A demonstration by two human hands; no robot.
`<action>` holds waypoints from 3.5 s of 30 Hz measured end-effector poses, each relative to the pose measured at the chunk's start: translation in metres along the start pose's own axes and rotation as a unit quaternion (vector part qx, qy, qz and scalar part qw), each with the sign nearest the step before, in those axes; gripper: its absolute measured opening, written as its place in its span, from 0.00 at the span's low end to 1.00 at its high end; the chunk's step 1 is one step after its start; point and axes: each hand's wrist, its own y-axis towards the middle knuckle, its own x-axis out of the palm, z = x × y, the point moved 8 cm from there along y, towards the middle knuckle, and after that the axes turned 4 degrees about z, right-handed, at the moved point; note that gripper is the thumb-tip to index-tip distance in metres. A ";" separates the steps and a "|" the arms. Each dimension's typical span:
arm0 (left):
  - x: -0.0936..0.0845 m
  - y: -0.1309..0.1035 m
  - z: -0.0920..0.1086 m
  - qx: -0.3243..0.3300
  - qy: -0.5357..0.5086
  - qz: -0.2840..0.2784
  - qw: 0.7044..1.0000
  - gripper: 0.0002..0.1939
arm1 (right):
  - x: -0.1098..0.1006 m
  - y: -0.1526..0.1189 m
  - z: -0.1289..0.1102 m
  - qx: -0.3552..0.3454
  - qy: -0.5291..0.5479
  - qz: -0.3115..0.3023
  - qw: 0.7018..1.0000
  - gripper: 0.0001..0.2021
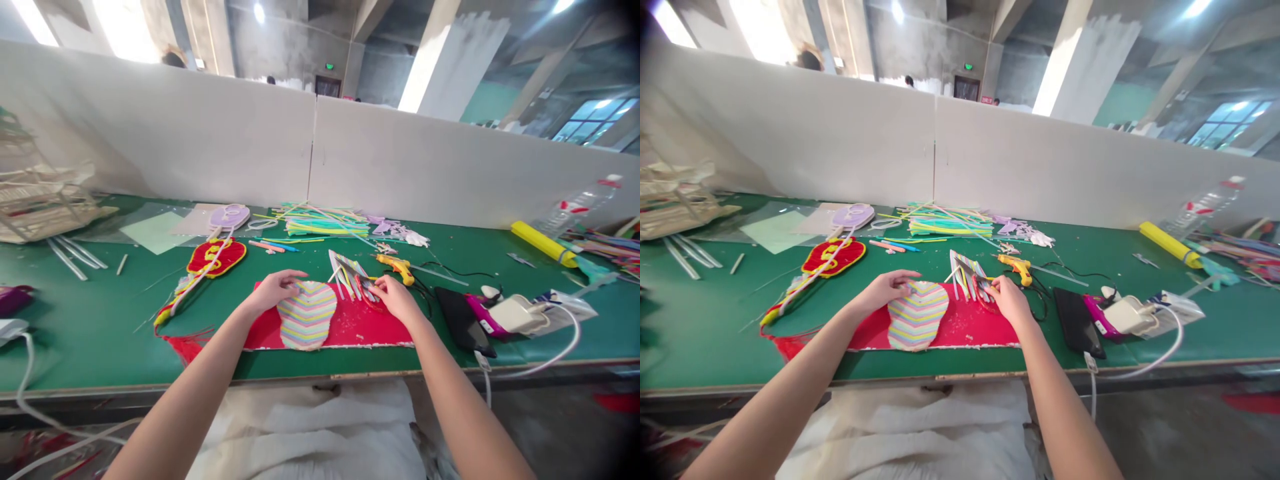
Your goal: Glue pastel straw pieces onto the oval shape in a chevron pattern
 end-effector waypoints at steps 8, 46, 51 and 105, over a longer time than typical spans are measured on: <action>0.007 0.002 -0.001 0.017 0.035 0.018 0.999 0.23 | 0.007 0.004 0.009 0.008 0.022 -0.007 1.000 0.07; 0.005 -0.005 -0.011 -0.034 0.082 0.042 0.995 0.17 | 0.127 0.202 -0.161 -0.212 -0.115 0.043 0.969 0.10; 0.007 -0.005 -0.014 -0.052 0.077 0.036 0.995 0.16 | 0.129 0.200 -0.184 -0.290 -0.153 0.044 0.944 0.09; 0.002 -0.004 0.026 0.073 -0.050 0.111 0.990 0.17 | 0.016 0.001 -0.164 -0.182 0.161 -0.027 0.970 0.05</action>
